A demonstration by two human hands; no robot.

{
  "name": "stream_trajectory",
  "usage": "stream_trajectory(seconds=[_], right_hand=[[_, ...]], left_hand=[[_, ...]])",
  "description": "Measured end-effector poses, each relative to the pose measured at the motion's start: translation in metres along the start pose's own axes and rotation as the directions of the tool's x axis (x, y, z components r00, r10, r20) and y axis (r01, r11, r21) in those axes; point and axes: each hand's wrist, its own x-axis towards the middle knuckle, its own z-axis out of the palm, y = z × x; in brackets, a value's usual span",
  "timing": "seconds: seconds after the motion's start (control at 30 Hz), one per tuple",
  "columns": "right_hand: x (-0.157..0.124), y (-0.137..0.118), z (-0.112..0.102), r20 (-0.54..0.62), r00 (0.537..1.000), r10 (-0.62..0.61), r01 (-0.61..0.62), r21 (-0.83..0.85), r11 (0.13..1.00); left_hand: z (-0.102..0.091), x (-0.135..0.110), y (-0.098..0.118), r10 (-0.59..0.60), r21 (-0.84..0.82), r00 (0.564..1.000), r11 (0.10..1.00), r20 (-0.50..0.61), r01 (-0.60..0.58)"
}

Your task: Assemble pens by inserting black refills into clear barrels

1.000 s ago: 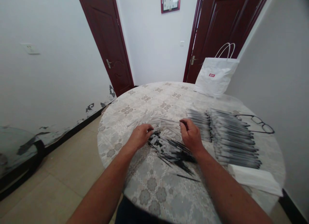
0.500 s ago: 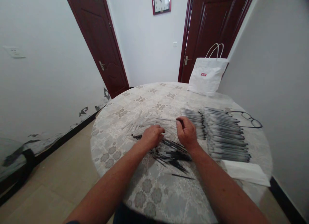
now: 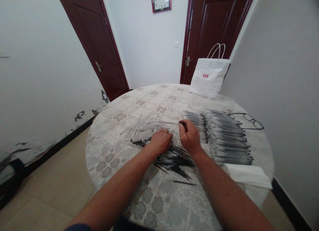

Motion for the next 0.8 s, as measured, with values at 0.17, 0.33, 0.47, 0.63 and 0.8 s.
stream_trajectory(seconds=[0.17,0.33,0.47,0.63,0.8], right_hand=[[0.0,-0.003,-0.001,-0.002,1.0,0.026,-0.026,0.031,0.999],[-0.002,-0.001,0.0,0.002,0.977,0.213,-0.209,0.198,0.958],[-0.002,-0.003,-0.001,0.045,0.953,0.299,-0.294,0.362,0.885],[-0.006,-0.014,0.002,0.103,0.942,0.32,-0.331,0.446,0.831],[-0.013,-0.019,0.006,0.149,0.943,0.297,-0.332,0.399,0.855]], left_hand=[[0.002,-0.005,-0.003,0.03,-0.074,0.998,0.997,-0.062,-0.034],[-0.017,-0.025,-0.027,-0.213,-0.471,0.951,0.878,-0.224,0.086],[-0.038,-0.047,-0.05,-0.459,-0.814,0.864,0.57,-0.207,0.108],[-0.033,-0.057,-0.065,-0.556,-0.996,0.829,-0.018,-0.058,-0.082],[-0.021,-0.055,-0.068,-0.536,-0.96,0.844,-0.233,-0.004,-0.152]])
